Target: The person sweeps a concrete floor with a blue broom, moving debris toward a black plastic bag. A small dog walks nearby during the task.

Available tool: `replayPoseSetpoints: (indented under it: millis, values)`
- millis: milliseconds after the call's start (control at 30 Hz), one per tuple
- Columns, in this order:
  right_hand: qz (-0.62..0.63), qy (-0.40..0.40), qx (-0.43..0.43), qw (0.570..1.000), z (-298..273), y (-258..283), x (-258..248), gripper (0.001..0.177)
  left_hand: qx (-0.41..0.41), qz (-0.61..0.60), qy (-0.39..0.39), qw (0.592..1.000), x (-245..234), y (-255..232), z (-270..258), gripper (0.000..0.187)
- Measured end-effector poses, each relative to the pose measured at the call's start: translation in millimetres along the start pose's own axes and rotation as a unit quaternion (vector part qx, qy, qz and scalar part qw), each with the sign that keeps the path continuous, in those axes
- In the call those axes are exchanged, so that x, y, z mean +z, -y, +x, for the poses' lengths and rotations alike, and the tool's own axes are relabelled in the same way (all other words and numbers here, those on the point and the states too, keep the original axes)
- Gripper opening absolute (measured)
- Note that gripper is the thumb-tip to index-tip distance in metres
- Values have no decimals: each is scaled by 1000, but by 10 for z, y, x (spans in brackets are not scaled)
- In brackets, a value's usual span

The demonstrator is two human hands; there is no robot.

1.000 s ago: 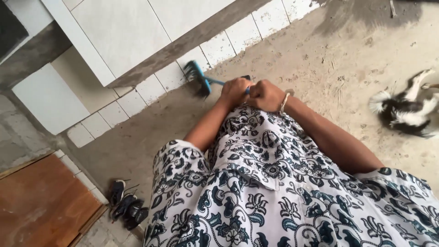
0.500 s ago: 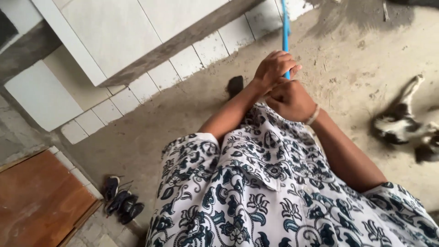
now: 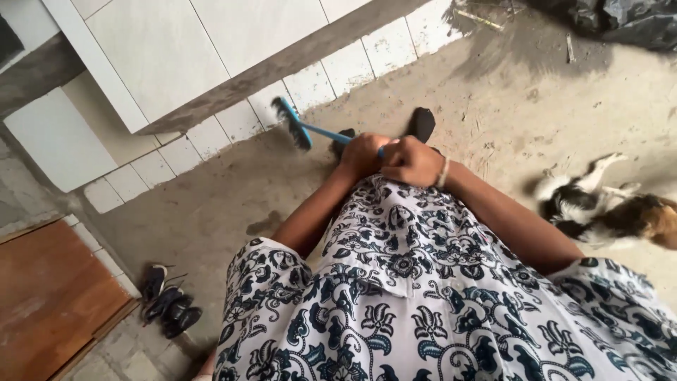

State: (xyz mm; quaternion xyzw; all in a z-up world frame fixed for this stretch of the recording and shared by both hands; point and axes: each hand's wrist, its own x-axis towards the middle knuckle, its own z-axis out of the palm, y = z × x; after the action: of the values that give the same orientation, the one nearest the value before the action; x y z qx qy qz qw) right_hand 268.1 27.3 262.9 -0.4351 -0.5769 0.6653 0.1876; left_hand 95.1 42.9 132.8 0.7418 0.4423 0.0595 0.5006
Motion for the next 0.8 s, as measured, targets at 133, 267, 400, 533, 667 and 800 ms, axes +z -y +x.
replayPoseSetpoints:
  millis: [133, 267, 400, 533, 667, 800]
  values:
    - [-103, -27, -27, 994, 208, -841, -248, 30, -81, 176, 57, 979, 644, 518, 600, 18]
    - [-200, -82, -22, 976, 54, -829, -897, 36, -110, 157, 83, 978, 930, 129, 1422, 25]
    - [-230, -133, 5, 964, -376, -1148, -1426, 41, -61, 135, 83, 985, 1184, -561, 2015, 20]
    - [-342, -177, 10, 923, -596, -1804, -1741, 41, -37, 129, 88, 987, 1512, -894, 2518, 26]
    - [-455, -169, 53, 873, -809, -1975, -1609, 35, 113, 78, -126, 983, 1994, -925, 2600, 20]
    - [-357, -130, 9, 925, -1285, -668, -1629, 36, 294, 27, -282, 913, 2155, -1023, 2640, 13]
